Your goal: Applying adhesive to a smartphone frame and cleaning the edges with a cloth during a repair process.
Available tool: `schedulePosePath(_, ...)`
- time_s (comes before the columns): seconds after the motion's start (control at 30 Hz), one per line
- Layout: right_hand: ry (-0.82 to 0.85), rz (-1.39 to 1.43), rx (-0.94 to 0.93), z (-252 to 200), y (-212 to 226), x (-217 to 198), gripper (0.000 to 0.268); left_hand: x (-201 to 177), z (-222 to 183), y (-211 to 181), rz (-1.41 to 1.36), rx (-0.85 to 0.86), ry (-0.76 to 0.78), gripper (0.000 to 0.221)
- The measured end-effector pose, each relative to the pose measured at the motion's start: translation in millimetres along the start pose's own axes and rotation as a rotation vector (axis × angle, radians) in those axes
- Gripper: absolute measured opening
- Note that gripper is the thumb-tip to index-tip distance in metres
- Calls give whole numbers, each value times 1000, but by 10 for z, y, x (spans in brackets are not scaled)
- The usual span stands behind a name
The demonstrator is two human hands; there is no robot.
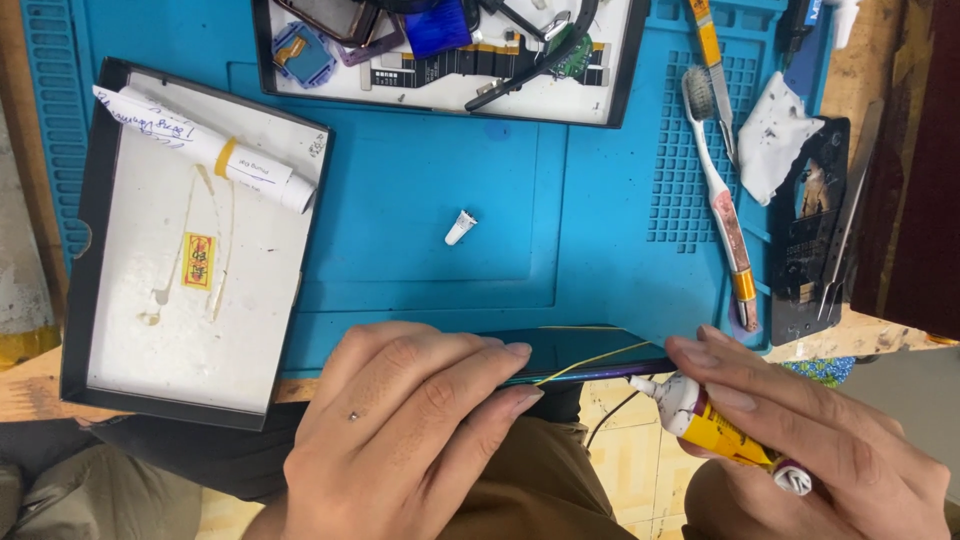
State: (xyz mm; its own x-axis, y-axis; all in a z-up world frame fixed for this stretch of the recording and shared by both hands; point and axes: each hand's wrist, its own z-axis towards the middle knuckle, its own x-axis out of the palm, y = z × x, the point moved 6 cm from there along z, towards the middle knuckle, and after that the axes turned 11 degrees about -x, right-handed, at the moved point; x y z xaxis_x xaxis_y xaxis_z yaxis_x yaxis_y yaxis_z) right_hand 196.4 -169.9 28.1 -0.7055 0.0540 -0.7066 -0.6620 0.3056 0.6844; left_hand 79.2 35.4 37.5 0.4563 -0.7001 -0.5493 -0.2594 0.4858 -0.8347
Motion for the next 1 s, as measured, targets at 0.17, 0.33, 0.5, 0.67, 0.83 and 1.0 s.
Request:
schedulePosePath(0.17, 42, -99, 45, 79, 28, -11, 60, -13, 1, 5, -27, 23, -18, 12)
schedulePosePath(0.33, 102, -212, 135, -24, -115, 17, 62, -14, -7, 18, -36, 33, -15, 13)
schedulePosePath(0.5, 117, -226, 158, -33, -114, -75, 60, -14, 8, 32, -47, 29, -11, 13)
schedulePosePath(0.67, 91, -159, 158, -50, -123, -94, 57, -19, 22, 13, -41, 16, -14, 11)
schedulePosePath(0.83, 81, -118, 103, 21, -11, -92, 59, -11, 37, -20, -22, 7, -33, 10)
schedulePosePath(1.0, -66, -279, 201, 76, 115, -130, 42, -9, 32, -20, 3, -8, -30, 10)
